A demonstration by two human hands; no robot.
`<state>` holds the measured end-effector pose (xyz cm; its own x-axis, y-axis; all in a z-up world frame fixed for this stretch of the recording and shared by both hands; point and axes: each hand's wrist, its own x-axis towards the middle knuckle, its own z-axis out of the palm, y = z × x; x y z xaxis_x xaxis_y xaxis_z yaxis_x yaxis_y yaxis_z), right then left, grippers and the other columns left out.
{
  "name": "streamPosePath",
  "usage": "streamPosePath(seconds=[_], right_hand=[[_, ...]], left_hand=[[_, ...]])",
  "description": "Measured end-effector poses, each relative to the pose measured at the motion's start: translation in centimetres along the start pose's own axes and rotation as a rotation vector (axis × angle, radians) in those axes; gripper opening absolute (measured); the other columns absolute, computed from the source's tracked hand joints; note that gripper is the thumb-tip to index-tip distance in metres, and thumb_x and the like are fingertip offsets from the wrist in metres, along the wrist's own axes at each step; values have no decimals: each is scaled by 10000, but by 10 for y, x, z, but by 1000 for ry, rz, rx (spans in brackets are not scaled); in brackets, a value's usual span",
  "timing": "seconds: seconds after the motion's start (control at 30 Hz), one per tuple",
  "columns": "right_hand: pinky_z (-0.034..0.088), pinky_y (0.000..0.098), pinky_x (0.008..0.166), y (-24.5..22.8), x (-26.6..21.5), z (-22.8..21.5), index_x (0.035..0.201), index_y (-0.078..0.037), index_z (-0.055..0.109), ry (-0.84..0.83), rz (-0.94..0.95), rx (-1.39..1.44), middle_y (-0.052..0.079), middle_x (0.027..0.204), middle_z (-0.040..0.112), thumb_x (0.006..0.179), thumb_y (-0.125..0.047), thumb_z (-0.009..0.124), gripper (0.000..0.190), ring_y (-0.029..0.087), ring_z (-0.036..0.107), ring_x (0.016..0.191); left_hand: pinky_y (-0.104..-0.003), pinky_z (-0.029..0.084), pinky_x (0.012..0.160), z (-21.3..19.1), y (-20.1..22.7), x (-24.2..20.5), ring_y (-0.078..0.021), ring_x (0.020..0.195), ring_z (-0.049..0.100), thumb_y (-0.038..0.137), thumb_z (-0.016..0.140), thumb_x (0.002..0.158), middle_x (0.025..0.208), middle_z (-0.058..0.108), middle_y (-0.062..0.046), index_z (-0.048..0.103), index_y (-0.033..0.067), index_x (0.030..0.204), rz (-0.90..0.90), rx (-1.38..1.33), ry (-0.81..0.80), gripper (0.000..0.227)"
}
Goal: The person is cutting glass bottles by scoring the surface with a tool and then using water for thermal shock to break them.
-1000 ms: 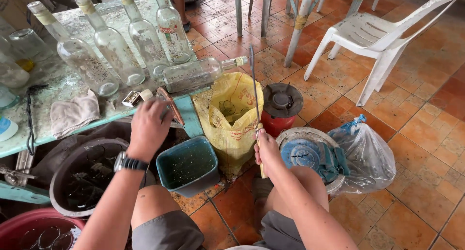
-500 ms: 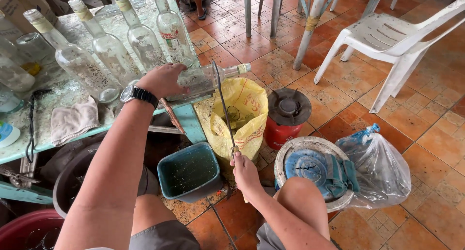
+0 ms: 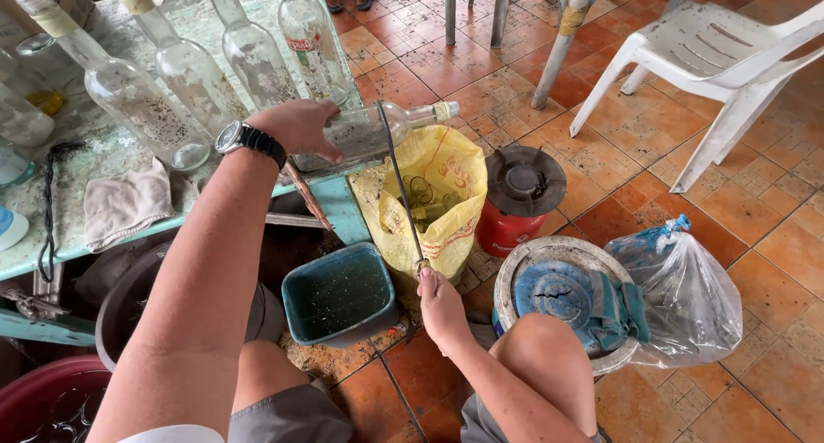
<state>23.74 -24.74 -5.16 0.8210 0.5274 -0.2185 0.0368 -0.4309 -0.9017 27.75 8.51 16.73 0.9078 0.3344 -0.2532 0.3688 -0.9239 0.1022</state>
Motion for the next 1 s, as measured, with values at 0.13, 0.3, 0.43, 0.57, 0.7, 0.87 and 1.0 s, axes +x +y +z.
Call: streamPosePath(seconds=[0.13,0.3,0.43,0.57,0.7,0.87,1.0], right_hand=[[542,560,823,2,2,0,834,-115,577,25,-24,-30,245,825,683,1079,-504,293,540,501,677,930],[544,557,785,13,8,3,814,-125,563,35,-64,-42,224,788,685,1087,-495,291,534,498,684,894],[548,560,787,13,10,4,833,-131,585,25,-61,-31,213,811,695,1091,-500,280,544,489,685,908],[550,556,796,6,6,1,842,-129,584,9,-58,-34,197,825,705,1090,-510,284,545,478,689,923],[545,568,834,5,4,2,856,-121,586,8,-38,-54,219,831,703,1079,-506,303,527,490,684,955],[556,575,811,12,4,4,856,-118,588,-22,-20,-73,226,828,705,1086,-472,295,513,482,692,946],[583,506,770,12,12,3,834,-133,578,-24,-49,-50,154,789,705,1104,-457,260,529,396,723,876]], left_hand=[[-605,474,1084,12,-7,8,-442,1224,638,537,825,756,1391,634,-208,501,60,1487,21,92,55,931],[-618,439,1092,54,-9,4,-407,1135,693,584,730,772,1302,667,-186,545,69,1404,64,263,321,837],[-636,257,1211,76,16,-27,-356,1229,622,393,878,726,1293,619,-142,475,57,1432,67,399,692,880],[-640,310,1194,74,-8,-10,-351,1207,636,558,872,675,1268,631,-132,499,84,1419,129,379,748,958],[-642,348,1177,29,-3,-10,-439,1298,578,642,733,795,1433,559,-218,444,57,1503,62,164,281,963],[-687,257,1190,58,-5,-4,-425,1275,617,615,719,833,1432,576,-192,444,76,1523,-2,181,224,918],[-657,258,1196,82,16,-32,-350,1252,591,486,879,703,1347,586,-166,477,30,1473,44,446,754,980]])
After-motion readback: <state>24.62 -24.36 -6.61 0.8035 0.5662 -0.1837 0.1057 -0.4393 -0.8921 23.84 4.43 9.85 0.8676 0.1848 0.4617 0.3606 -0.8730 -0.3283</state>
